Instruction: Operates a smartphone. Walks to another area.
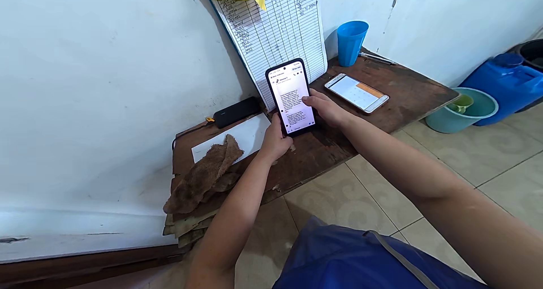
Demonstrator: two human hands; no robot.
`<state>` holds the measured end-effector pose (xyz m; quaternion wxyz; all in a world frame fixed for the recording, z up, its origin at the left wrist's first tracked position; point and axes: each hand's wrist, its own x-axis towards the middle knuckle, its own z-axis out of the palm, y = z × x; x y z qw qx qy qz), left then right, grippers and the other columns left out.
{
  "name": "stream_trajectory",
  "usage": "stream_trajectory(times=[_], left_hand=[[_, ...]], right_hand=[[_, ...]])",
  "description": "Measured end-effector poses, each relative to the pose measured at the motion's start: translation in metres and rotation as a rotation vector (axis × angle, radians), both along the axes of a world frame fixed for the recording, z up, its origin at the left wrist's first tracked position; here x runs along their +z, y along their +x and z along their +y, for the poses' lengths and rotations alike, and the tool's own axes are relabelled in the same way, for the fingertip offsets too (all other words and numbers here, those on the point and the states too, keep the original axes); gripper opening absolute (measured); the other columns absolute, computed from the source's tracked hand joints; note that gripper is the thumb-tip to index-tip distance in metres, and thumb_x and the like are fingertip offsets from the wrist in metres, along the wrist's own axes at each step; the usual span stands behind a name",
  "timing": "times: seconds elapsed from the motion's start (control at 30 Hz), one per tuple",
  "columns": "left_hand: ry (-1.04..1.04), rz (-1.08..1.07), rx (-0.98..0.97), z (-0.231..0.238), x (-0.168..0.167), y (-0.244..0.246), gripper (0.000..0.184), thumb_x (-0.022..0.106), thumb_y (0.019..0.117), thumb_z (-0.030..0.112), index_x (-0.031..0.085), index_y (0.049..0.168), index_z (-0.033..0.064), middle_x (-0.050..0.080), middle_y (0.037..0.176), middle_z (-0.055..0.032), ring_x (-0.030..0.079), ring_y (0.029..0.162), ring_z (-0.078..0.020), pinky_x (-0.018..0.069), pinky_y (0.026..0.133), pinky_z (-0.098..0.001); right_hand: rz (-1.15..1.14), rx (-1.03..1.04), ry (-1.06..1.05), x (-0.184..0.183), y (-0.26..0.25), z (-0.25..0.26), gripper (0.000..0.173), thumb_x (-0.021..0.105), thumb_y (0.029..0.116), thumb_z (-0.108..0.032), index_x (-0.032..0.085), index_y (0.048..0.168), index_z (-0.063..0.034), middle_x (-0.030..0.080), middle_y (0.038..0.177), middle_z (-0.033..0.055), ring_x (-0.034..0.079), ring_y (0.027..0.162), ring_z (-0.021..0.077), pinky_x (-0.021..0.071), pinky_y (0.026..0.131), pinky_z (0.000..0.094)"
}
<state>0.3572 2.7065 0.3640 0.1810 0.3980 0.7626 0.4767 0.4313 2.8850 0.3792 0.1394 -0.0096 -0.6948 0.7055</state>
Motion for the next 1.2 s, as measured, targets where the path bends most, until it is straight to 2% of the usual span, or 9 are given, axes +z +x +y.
stream_trajectory(times=[0.37,0.5,0.7,0.83,1.0,1.2], left_hand=[[-0.009,-0.001,0.01,0.001,0.0009,0.0016,0.081,0.058,0.0777,-0.023,0.026,0.151,-0.0054,0.062,0.127,-0.0246,0.067,0.11,-0.0256,0.056,0.091,-0.041],[-0.019,-0.001,0.014,0.0008,0.0025,0.0027,0.081,0.059,0.0775,-0.022,0.026,0.15,-0.0051,0.062,0.126,-0.0241,0.068,0.109,-0.0251,0.0561,0.091,-0.0402],[-0.045,0.022,0.017,0.0001,0.0042,0.0046,0.086,0.062,0.0767,-0.021,0.024,0.152,-0.0037,0.061,0.129,-0.025,0.066,0.113,-0.0276,0.0556,0.092,-0.0428],[-0.101,0.036,0.031,0.0007,0.0059,0.0055,0.09,0.067,0.0777,-0.019,0.021,0.154,-0.0026,0.061,0.128,-0.0264,0.067,0.11,-0.0326,0.0558,0.091,-0.0471],[-0.108,0.046,0.022,0.001,0.0059,0.0049,0.091,0.067,0.0774,-0.019,0.021,0.154,-0.0026,0.062,0.126,-0.0264,0.069,0.105,-0.0318,0.0569,0.087,-0.0461],[-0.089,0.037,0.019,0.0016,0.0058,0.0049,0.089,0.065,0.0767,-0.02,0.023,0.152,-0.0032,0.061,0.127,-0.0261,0.068,0.108,-0.0309,0.0569,0.087,-0.0451]], right_hand=[[-0.029,-0.002,-0.014,0.0019,-0.0001,-0.0008,0.036,0.038,0.1039,-0.012,0.045,0.137,0.0003,0.065,0.105,0.0038,0.065,0.089,0.0015,0.0555,0.083,0.0213],[-0.023,-0.001,0.0,0.0016,-0.0005,-0.0004,0.036,0.039,0.1039,-0.012,0.046,0.136,0.0009,0.064,0.106,0.004,0.065,0.091,0.0012,0.0551,0.084,0.0213],[-0.011,-0.003,-0.002,-0.0003,-0.001,0.0002,0.036,0.038,0.1036,-0.013,0.046,0.136,0.0005,0.064,0.106,0.0031,0.065,0.09,0.0006,0.0551,0.084,0.0211],[-0.002,0.004,-0.013,-0.0013,-0.0011,-0.0001,0.036,0.039,0.1027,-0.011,0.045,0.136,0.0014,0.064,0.106,0.0036,0.065,0.09,0.0009,0.0552,0.084,0.0213],[-0.009,0.005,-0.021,0.0,-0.0004,-0.0004,0.034,0.04,0.102,-0.011,0.046,0.134,0.001,0.065,0.102,0.0022,0.065,0.086,0.0001,0.0555,0.082,0.0203],[-0.007,0.002,-0.028,-0.0007,-0.001,0.0001,0.033,0.04,0.1026,-0.011,0.046,0.133,0.0004,0.065,0.102,0.0027,0.065,0.087,0.0008,0.0559,0.082,0.0209]])
